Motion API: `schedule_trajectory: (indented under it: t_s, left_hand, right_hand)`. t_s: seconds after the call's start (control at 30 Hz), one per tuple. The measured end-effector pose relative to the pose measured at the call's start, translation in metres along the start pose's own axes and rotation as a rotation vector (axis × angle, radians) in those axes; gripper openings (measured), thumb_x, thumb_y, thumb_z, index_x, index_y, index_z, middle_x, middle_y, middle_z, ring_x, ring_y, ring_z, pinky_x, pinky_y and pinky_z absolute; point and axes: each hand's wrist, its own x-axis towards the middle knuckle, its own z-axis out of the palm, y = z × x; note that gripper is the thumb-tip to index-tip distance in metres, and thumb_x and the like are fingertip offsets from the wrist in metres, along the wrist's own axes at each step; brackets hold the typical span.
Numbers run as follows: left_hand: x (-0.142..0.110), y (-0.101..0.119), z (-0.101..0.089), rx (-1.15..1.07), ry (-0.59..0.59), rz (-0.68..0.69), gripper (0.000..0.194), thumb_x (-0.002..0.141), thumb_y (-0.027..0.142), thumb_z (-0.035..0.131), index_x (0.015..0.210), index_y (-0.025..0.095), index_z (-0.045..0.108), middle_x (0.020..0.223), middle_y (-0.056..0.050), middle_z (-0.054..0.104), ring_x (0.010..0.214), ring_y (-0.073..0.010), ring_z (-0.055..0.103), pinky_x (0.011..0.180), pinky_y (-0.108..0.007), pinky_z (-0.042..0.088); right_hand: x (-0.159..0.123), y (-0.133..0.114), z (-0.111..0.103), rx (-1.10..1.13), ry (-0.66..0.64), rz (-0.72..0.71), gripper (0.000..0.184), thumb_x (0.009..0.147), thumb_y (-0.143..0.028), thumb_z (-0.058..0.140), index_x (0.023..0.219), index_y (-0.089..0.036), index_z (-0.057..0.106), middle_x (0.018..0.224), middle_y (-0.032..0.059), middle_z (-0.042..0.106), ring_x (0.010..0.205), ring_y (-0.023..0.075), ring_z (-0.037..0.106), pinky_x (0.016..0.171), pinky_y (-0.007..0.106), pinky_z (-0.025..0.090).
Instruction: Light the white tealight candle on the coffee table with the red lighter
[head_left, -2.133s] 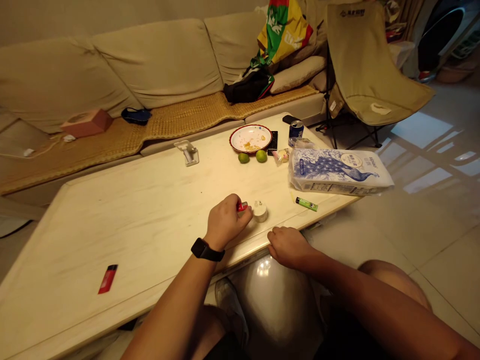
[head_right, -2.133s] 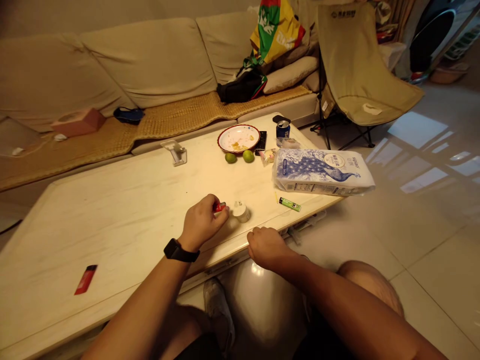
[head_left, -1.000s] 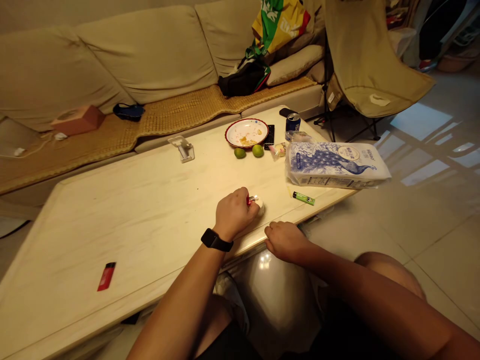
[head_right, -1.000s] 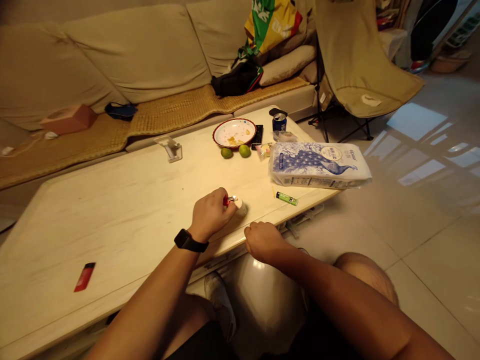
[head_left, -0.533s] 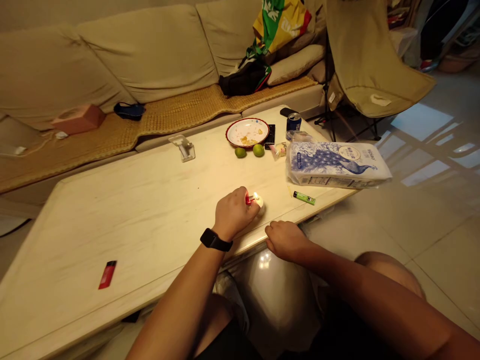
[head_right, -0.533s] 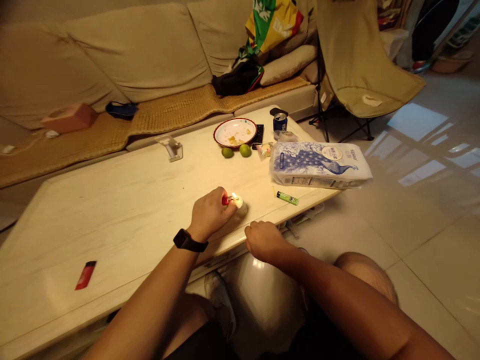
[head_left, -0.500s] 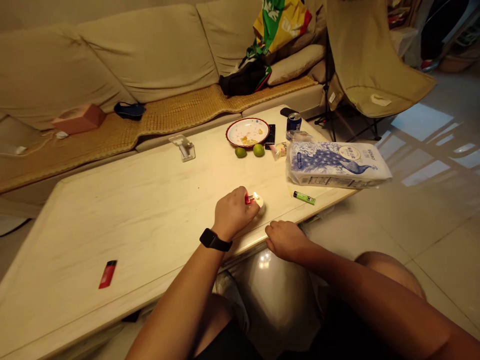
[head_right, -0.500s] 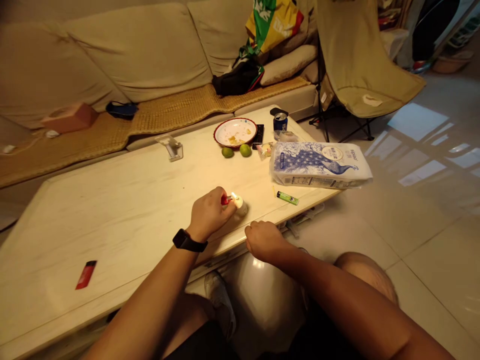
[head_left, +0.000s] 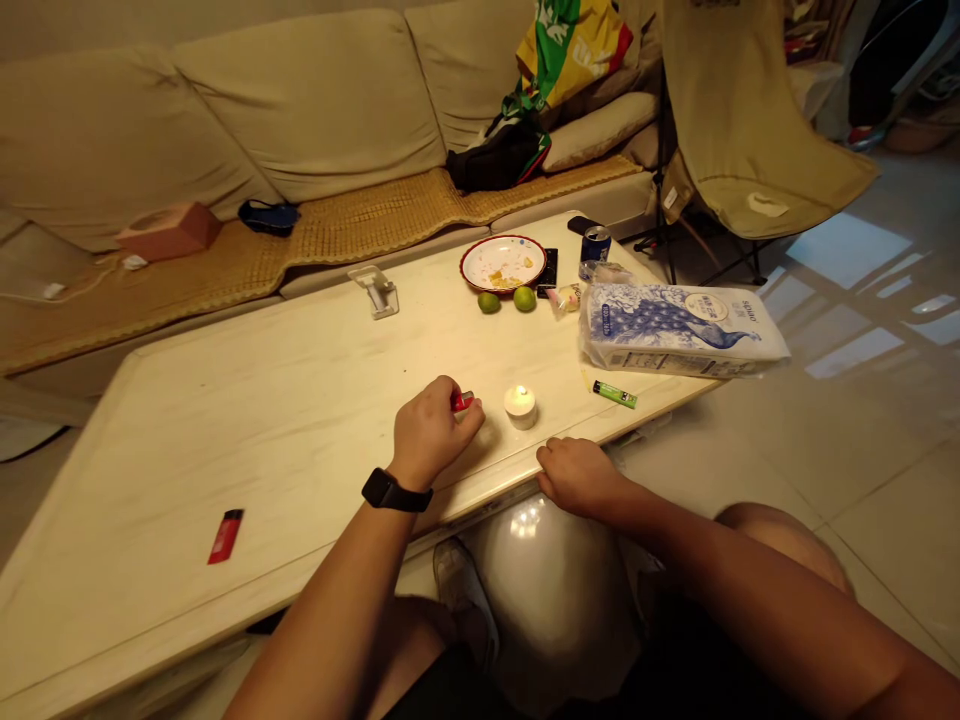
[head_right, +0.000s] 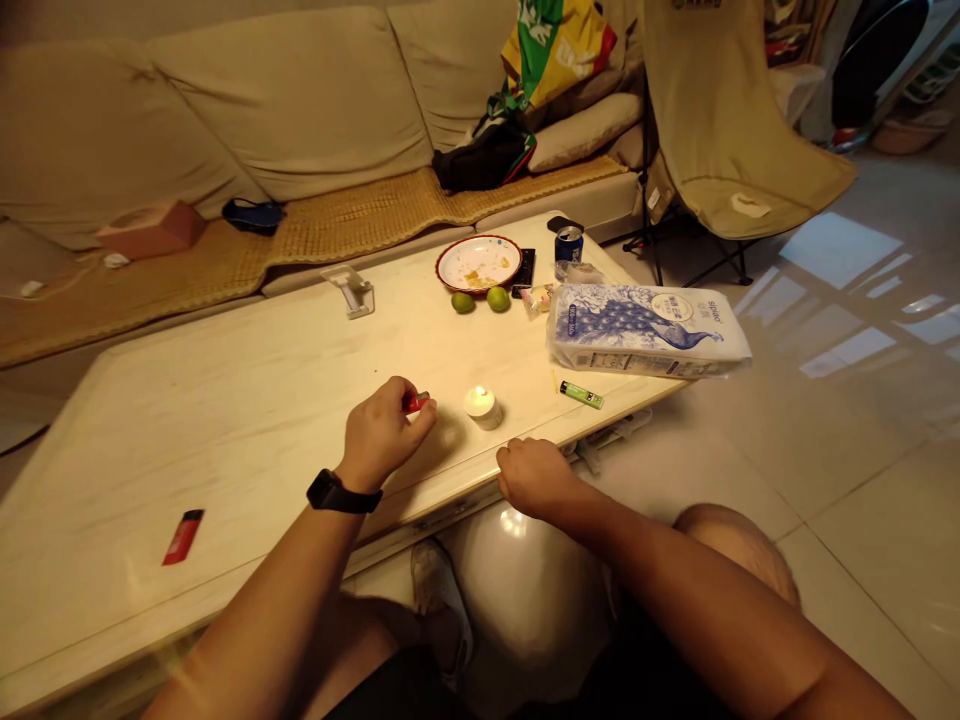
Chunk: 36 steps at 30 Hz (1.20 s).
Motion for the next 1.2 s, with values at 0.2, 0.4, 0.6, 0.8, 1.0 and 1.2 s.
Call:
schedule_trajectory:
  t_s: [0.2, 0.4, 0.6, 0.8, 1.0, 1.2]
  left_hand:
    - [-0.002, -0.008, -0.004, 0.009, 0.003, -0.025, 0.022, 0.085, 0.044, 0.054, 0.086, 0.022, 0.052, 0.077, 0.001, 0.065, 0.065, -0.0166, 0.058, 0.06, -0.031, 0.037]
    - [-0.003, -0.011, -0.003, -0.018, -0.001, -0.017, 0.023, 0.085, 0.045, 0.054, 0.086, 0.023, 0.051, 0.08, 0.0, 0.065, 0.064, -0.0159, 0.057, 0.06, -0.03, 0.037]
    - [-0.003, -0.013, -0.002, -0.021, 0.005, -0.007, 0.022, 0.086, 0.044, 0.054, 0.087, 0.023, 0.049, 0.078, 0.0, 0.062, 0.065, -0.0162, 0.056, 0.06, -0.03, 0.037]
    - [-0.001, -0.014, 0.001, -0.017, -0.007, -0.003, 0.023, 0.086, 0.046, 0.053, 0.086, 0.023, 0.049, 0.08, -0.001, 0.063, 0.068, -0.0173, 0.057, 0.061, -0.03, 0.038]
    - [-0.001, -0.014, 0.001, -0.012, -0.019, -0.005, 0.024, 0.087, 0.046, 0.051, 0.087, 0.022, 0.05, 0.08, -0.002, 0.064, 0.069, -0.0178, 0.058, 0.062, -0.031, 0.039]
    - [-0.001, -0.014, 0.001, -0.026, -0.029, -0.007, 0.024, 0.087, 0.046, 0.052, 0.086, 0.023, 0.049, 0.08, -0.001, 0.063, 0.068, -0.0172, 0.057, 0.062, -0.032, 0.04]
  right_hand:
    - [0.0, 0.0, -0.001, -0.016, -0.018, 0.013, 0.026, 0.092, -0.032, 0.051, 0.104, -0.014, 0.066, 0.104, 0.0143, 0.069, 0.094, 0.0264, 0.065, 0.08, 0.035, 0.048]
    - [0.0, -0.002, -0.003, -0.019, -0.047, 0.02, 0.027, 0.094, -0.033, 0.049, 0.104, -0.014, 0.065, 0.105, 0.0156, 0.069, 0.095, 0.0259, 0.065, 0.082, 0.035, 0.047]
    - [0.0, -0.001, -0.002, -0.009, -0.045, 0.028, 0.028, 0.094, -0.034, 0.049, 0.106, -0.014, 0.065, 0.106, 0.0155, 0.068, 0.096, 0.0269, 0.065, 0.083, 0.036, 0.048]
    - [0.0, -0.001, -0.001, -0.002, -0.033, 0.021, 0.028, 0.093, -0.034, 0.049, 0.104, -0.014, 0.065, 0.104, 0.0145, 0.068, 0.094, 0.0274, 0.066, 0.081, 0.037, 0.048]
    - [0.0, -0.002, -0.005, -0.006, -0.065, 0.034, 0.028, 0.093, -0.034, 0.049, 0.106, -0.014, 0.064, 0.105, 0.0151, 0.068, 0.096, 0.0274, 0.065, 0.081, 0.037, 0.048]
    - [0.0, -0.003, -0.007, -0.003, -0.074, 0.036, 0.028, 0.093, -0.033, 0.048, 0.105, -0.014, 0.065, 0.105, 0.0158, 0.068, 0.096, 0.027, 0.065, 0.082, 0.037, 0.048]
